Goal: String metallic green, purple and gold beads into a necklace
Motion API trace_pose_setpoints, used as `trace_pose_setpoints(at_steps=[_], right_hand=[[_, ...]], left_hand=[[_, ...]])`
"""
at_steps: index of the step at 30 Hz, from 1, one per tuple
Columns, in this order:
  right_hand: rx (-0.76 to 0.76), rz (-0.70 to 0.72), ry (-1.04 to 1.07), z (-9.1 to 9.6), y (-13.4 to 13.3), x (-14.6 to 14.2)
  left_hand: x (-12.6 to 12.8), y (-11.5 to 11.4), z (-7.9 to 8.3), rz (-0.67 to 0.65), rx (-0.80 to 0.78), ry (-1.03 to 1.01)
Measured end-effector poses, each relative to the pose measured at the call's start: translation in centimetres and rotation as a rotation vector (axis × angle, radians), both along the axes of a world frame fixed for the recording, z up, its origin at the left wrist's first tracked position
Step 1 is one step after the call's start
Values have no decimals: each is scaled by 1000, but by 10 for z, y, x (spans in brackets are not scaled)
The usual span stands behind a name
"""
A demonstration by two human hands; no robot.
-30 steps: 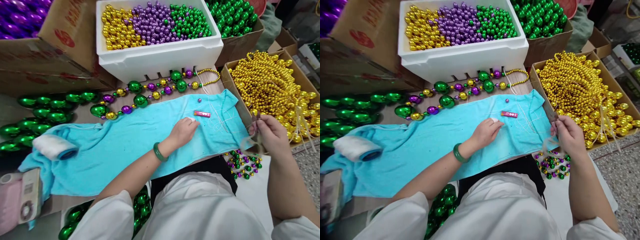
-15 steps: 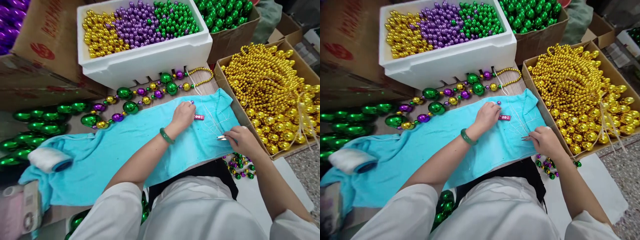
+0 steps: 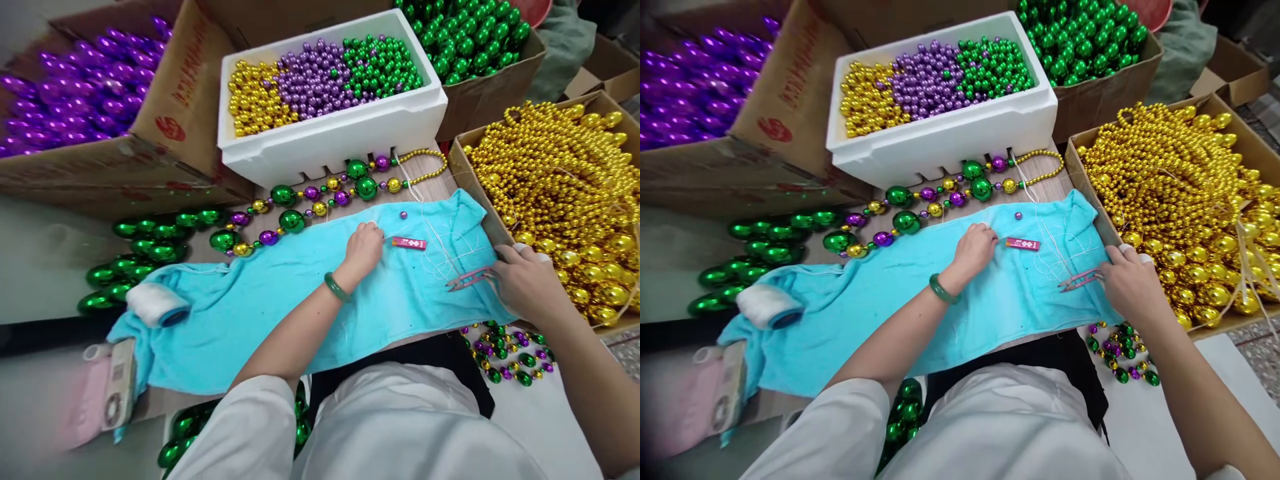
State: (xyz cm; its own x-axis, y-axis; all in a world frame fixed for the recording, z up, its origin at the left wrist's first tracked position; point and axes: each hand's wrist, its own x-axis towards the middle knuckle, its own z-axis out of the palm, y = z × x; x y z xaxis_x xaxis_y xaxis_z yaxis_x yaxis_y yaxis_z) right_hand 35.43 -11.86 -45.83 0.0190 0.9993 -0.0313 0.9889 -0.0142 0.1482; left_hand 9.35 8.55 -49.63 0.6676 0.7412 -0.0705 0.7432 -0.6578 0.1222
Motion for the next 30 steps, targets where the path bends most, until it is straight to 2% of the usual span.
trace_pose_setpoints(at_steps=[3,6,9,11,15,19,24,27,30], right_hand=[[32,-15,89,6,7,7],[138,-118,202,27,17,14],[222,-205,186,47,27,15],[164,-207,175,54,34,12],[15,-263,136,56,46,7],[74,-318,139,63,46,20],[139,-380,181,77,26,56],[157,-402,180,73,21,67],[99,-383,158,60,25,65]], left_hand=[[-3,7,7,92,-67,-53],[-8,13,19,179,-129,-162],[-16,16,32,217,-122,-280],[-20,14,38,203,-118,-379],[-18,7,45,160,-155,-509],[-7,4,45,110,-154,-463],[6,11,40,40,-65,-290],[18,12,38,-19,8,-290],[35,7,39,-66,34,-321]])
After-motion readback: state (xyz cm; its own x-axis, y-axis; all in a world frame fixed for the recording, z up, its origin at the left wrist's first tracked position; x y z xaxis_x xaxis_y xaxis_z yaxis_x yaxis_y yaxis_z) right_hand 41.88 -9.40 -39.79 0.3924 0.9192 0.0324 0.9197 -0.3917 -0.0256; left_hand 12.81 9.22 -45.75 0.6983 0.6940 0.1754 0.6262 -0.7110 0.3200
